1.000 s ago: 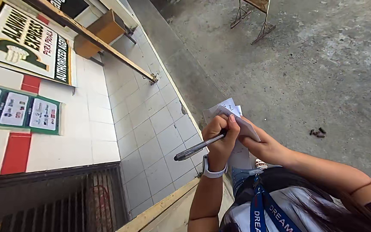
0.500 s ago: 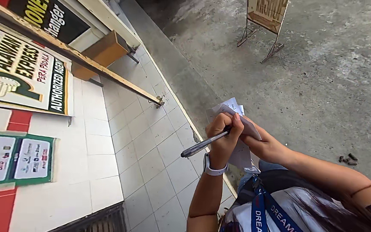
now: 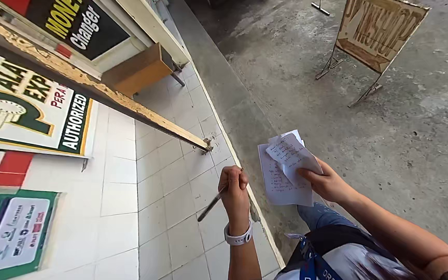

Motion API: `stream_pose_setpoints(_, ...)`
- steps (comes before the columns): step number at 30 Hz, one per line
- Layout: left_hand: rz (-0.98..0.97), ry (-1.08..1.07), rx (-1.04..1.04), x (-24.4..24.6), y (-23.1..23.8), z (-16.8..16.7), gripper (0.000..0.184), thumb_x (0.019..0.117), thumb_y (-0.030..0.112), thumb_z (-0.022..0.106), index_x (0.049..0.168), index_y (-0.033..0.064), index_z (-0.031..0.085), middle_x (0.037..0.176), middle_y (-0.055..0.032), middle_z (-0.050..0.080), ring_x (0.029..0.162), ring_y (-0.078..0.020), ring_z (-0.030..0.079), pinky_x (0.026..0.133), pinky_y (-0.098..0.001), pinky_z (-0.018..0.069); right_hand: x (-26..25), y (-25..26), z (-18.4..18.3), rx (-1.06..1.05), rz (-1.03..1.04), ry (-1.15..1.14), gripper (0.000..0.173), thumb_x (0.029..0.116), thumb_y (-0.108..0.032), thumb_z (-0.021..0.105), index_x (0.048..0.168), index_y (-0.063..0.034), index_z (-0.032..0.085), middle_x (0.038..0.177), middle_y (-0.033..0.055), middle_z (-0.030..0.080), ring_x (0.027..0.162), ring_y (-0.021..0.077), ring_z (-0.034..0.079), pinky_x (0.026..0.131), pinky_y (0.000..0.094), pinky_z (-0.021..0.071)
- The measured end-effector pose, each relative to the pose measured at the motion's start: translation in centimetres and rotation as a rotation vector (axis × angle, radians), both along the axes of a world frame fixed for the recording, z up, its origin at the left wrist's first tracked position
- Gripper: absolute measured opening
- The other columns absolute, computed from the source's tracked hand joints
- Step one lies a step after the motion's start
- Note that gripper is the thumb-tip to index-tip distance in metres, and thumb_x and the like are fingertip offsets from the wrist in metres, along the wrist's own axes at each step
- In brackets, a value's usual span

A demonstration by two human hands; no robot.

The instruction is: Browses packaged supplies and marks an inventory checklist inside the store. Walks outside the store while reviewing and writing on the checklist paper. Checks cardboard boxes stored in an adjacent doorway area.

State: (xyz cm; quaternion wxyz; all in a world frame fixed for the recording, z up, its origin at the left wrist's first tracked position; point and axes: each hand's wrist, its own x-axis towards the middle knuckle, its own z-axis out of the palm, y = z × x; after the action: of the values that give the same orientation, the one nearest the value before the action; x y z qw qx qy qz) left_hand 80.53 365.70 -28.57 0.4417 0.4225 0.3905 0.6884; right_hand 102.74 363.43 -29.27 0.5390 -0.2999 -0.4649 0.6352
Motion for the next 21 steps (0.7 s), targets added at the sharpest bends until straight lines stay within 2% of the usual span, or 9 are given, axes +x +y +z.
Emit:
stream_pose_setpoints(3, 0.048, 0.145, -0.099, -4.3, 6.9, 0.6, 0.026, 0.1111, 0.019, 0.040, 0.107, 0.0106, 0.065, 0.091, 0.0028, 0.076, 0.062, 0.0035, 0.061, 0.055, -0.0102, 0.0473, -2.2, 10.7, 0.4, -0.005, 0.019, -0.003, 0.034, 0.1004, 0.000, 0.049, 0.134, -0.0046, 0.050, 0.115, -0.0055, 0.070, 0.105, 0.0060, 0.069, 0.096, 0.0304, 0.0584)
stream_pose_setpoints(5, 0.090, 0.238, -0.100, -6.1, 11.1, 1.8, 0.028, 0.1124, 0.021, 0.036, 0.116, 0.0078, 0.061, 0.091, 0.0013, 0.078, 0.063, 0.0024, 0.064, 0.056, -0.0108, 0.0494, -3.9, 17.0, 1.1, -0.006, 0.060, -0.019, 0.033, 0.1009, -0.001, 0.050, 0.134, -0.0047, 0.051, 0.114, -0.0058, 0.071, 0.104, 0.0058, 0.069, 0.095, 0.0299, 0.0587)
stream_pose_setpoints(7, 0.133, 0.323, -0.069, -7.4, 14.9, 2.9, 0.027, 0.1121, 0.022, 0.039, 0.116, 0.0071, 0.062, 0.093, 0.0019, 0.077, 0.065, 0.0019, 0.064, 0.057, -0.0113, 0.0497, -5.9, 22.6, 1.8, -0.035, 0.119, -0.041, 0.029, 0.1015, -0.002, 0.051, 0.131, -0.0057, 0.053, 0.111, -0.0066, 0.072, 0.101, 0.0050, 0.070, 0.093, 0.0289, 0.0593)
stream_pose_setpoints(9, 0.188, 0.418, -0.014, -8.3, 19.8, 3.6, 0.022, 0.1099, 0.019, 0.046, 0.115, 0.0061, 0.063, 0.100, 0.0024, 0.077, 0.072, 0.0023, 0.065, 0.060, -0.0118, 0.0507, -8.1, 28.1, 2.3, -0.041, 0.184, -0.074, 0.026, 0.1019, -0.003, 0.052, 0.127, -0.0073, 0.056, 0.108, -0.0081, 0.072, 0.098, 0.0033, 0.070, 0.091, 0.0272, 0.0595)
stream_pose_setpoints(12, 0.225, 0.581, 0.063, -10.3, 28.7, 3.6, 0.018, 0.1026, 0.015, 0.059, 0.115, 0.0035, 0.063, 0.120, 0.0004, 0.073, 0.096, 0.0014, 0.066, 0.075, -0.0148, 0.0531, -11.4, 36.4, 2.1, -0.003, 0.235, -0.119, 0.022, 0.1023, -0.005, 0.052, 0.124, -0.0073, 0.059, 0.105, -0.0092, 0.072, 0.096, 0.0011, 0.069, 0.089, 0.0253, 0.0594)
stream_pose_setpoints(14, 0.206, 0.652, 0.125, -12.2, 35.5, 3.2, 0.017, 0.0996, 0.017, 0.065, 0.112, 0.0054, 0.061, 0.127, -0.0041, 0.070, 0.115, -0.0043, 0.065, 0.086, -0.0188, 0.0546, -13.7, 42.2, 1.8, 0.014, 0.249, -0.137, 0.021, 0.1021, -0.005, 0.053, 0.122, -0.0072, 0.060, 0.104, -0.0096, 0.072, 0.095, -0.0004, 0.069, 0.089, 0.0239, 0.0589)
stream_pose_setpoints(15, 0.198, 0.683, 0.154, -13.2, 39.1, 2.9, 0.017, 0.0987, 0.016, 0.067, 0.110, 0.0051, 0.060, 0.127, -0.0069, 0.070, 0.118, -0.0065, 0.064, 0.089, -0.0198, 0.0539, -14.9, 45.3, 1.7, 0.022, 0.257, -0.147, 0.021, 0.1021, -0.006, 0.053, 0.122, -0.0070, 0.060, 0.104, -0.0099, 0.071, 0.095, -0.0011, 0.068, 0.089, 0.0231, 0.0585)
stream_pose_setpoints(17, 0.186, 0.708, 0.184, -15.2, 45.9, 2.2, 0.017, 0.0970, 0.014, 0.069, 0.108, 0.0026, 0.061, 0.122, -0.0093, 0.070, 0.112, -0.0060, 0.064, 0.089, -0.0192, 0.0525, -17.1, 51.1, 1.4, 0.020, 0.269, -0.171, 0.021, 0.1024, -0.006, 0.053, 0.123, -0.0056, 0.060, 0.104, -0.0096, 0.071, 0.095, -0.0018, 0.068, 0.089, 0.0222, 0.0582)
stream_pose_setpoints(21, 0.107, 0.666, 0.211, -18.6, 60.5, 3.2, 0.014, 0.0951, 0.011, 0.069, 0.103, 0.0011, 0.063, 0.102, -0.0032, 0.067, 0.097, 0.0002, 0.062, 0.088, -0.0148, 0.0503, -20.8, 63.8, 3.3, 0.037, 0.270, -0.224, 0.025, 0.1013, -0.004, 0.054, 0.126, -0.0022, 0.057, 0.106, -0.0066, 0.070, 0.096, -0.0020, 0.067, 0.090, 0.0217, 0.0571)
